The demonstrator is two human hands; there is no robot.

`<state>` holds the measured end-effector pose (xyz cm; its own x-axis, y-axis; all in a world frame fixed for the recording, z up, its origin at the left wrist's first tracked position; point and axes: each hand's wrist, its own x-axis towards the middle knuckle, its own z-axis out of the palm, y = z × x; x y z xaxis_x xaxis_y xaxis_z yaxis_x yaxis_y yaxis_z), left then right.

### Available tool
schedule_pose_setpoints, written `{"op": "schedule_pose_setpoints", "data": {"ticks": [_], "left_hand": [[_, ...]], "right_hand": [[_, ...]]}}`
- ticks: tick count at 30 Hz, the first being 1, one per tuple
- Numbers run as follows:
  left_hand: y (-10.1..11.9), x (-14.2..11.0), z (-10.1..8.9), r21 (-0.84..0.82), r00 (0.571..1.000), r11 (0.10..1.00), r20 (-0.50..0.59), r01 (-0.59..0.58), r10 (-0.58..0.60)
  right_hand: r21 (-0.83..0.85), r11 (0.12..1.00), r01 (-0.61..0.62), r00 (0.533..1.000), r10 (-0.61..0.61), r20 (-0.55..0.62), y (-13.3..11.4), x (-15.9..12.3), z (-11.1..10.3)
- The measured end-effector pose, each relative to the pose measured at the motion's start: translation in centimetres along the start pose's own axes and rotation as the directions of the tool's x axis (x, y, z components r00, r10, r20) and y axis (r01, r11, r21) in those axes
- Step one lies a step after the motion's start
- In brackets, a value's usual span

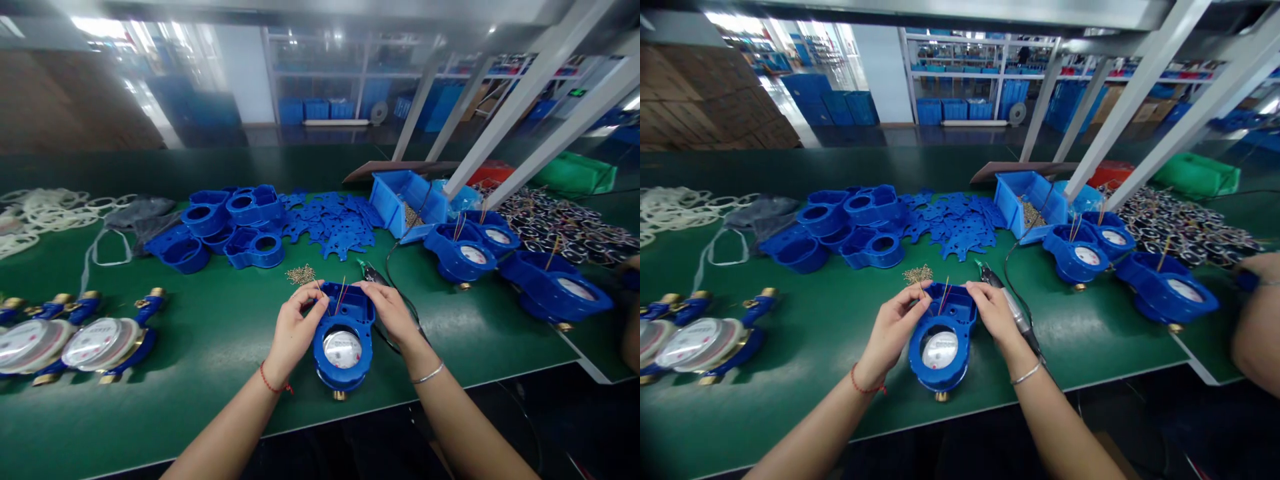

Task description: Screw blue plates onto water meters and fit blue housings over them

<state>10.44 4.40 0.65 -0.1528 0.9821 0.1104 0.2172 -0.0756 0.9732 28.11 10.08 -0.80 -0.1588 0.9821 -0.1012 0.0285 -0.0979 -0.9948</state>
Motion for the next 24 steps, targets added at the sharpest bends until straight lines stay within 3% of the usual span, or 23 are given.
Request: {"op": "schedule_pose_setpoints", "data": {"ticks": [4,9,16,22,24], "left_hand": [[-0.1,-0.3,0.3,0.015,1.000,1.000,-0.010,-0.012,0.012],[0.1,-0.6,0.7,0.105,0.997,0.994,0.071,-0.016,0.009],[-0.1,-0.9,0.9,0.107,1.000,0.994,-0.005,-0.001,0.001],[0.5,0.4,0.4,0.159,0.989,0.986,0.145,-0.055,0.032],[0.4,0.9,0.4,0.141,0.990,0.989,0.137,-0.048,0.029]], "right_hand": [[0.025,1.000,0.009,1.000,-0.009,-0.011,0.7,-0.4,0.8],[0.050,0.998,0.031,0.999,-0.030,-0.020,0.9,-0.7,1.5],[0.067,0.998,0.002,1.000,-0.001,-0.020,1.2,-0.8,1.3],[0.086,0.996,-0.013,1.000,0.013,0.006,1.4,-0.3,1.2],[0.087,0.996,-0.015,0.999,0.012,0.032,1.4,-0.1,1.2]]}}
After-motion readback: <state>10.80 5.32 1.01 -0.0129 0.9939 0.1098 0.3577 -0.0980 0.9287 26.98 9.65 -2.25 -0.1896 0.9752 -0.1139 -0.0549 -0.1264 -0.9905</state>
